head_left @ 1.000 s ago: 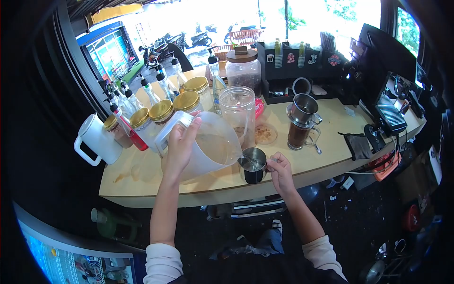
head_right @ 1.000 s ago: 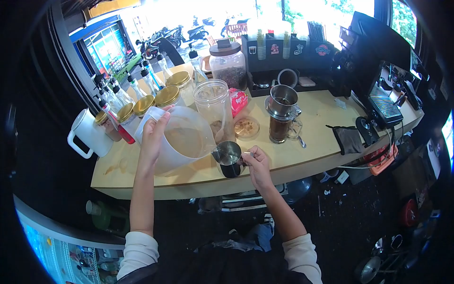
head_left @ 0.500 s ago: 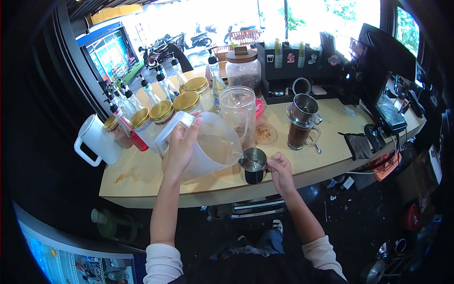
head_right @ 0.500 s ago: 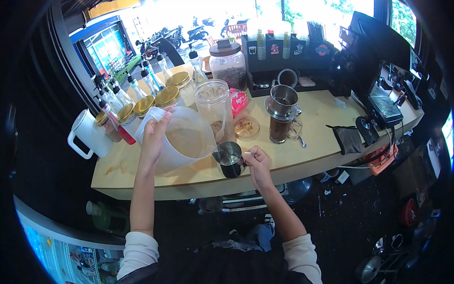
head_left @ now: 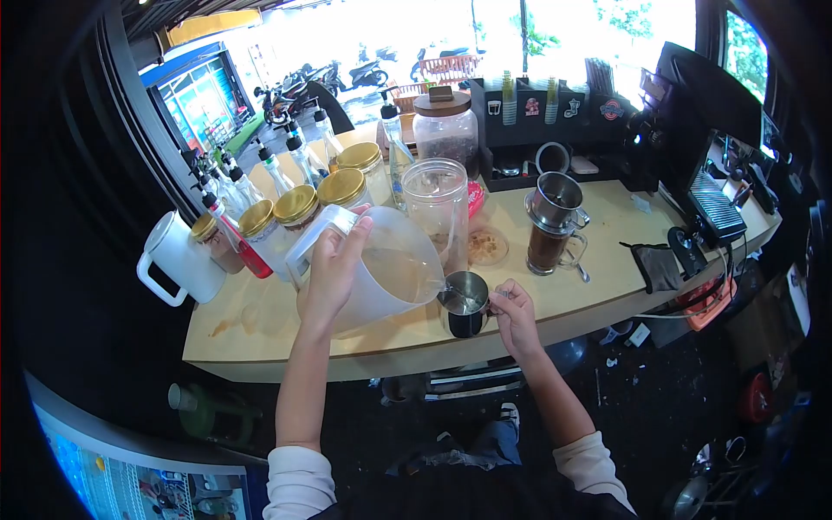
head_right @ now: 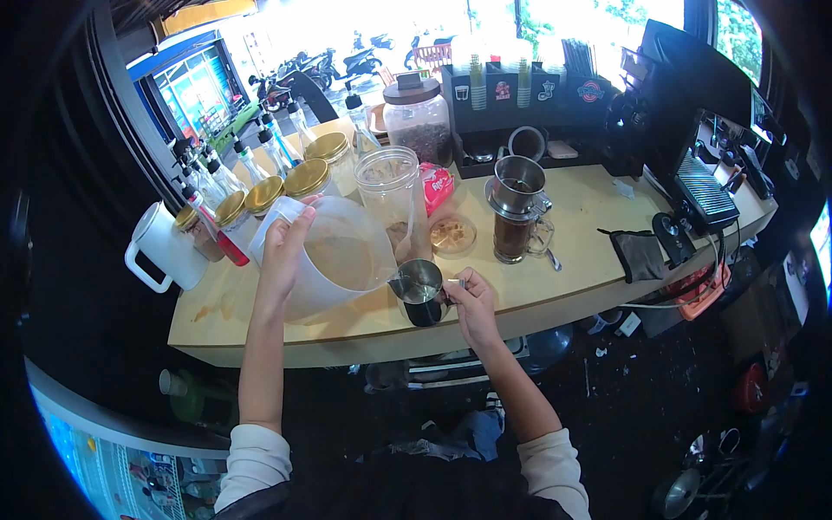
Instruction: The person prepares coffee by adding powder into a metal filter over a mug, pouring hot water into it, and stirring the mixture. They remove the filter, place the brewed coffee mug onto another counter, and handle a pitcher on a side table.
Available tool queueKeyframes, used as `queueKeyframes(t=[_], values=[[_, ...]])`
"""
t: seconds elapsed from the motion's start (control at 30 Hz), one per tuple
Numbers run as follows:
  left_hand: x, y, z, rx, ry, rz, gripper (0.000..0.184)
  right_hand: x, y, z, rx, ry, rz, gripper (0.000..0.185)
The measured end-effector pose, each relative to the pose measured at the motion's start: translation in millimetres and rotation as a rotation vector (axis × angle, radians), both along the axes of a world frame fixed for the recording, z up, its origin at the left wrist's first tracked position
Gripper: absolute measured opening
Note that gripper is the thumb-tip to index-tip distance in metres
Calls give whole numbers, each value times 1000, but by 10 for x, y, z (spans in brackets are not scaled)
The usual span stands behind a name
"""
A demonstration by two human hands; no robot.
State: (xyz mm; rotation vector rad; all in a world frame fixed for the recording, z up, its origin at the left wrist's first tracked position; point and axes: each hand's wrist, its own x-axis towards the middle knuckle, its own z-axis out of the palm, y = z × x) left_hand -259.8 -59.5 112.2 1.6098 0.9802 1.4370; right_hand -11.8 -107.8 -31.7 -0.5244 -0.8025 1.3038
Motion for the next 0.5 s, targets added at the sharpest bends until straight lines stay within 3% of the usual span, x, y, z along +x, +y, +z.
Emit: queueKeyframes(t=[0.5], values=[[-1,20,-19,-4,-14,1,37,8,14,-35,13,5,16,16]])
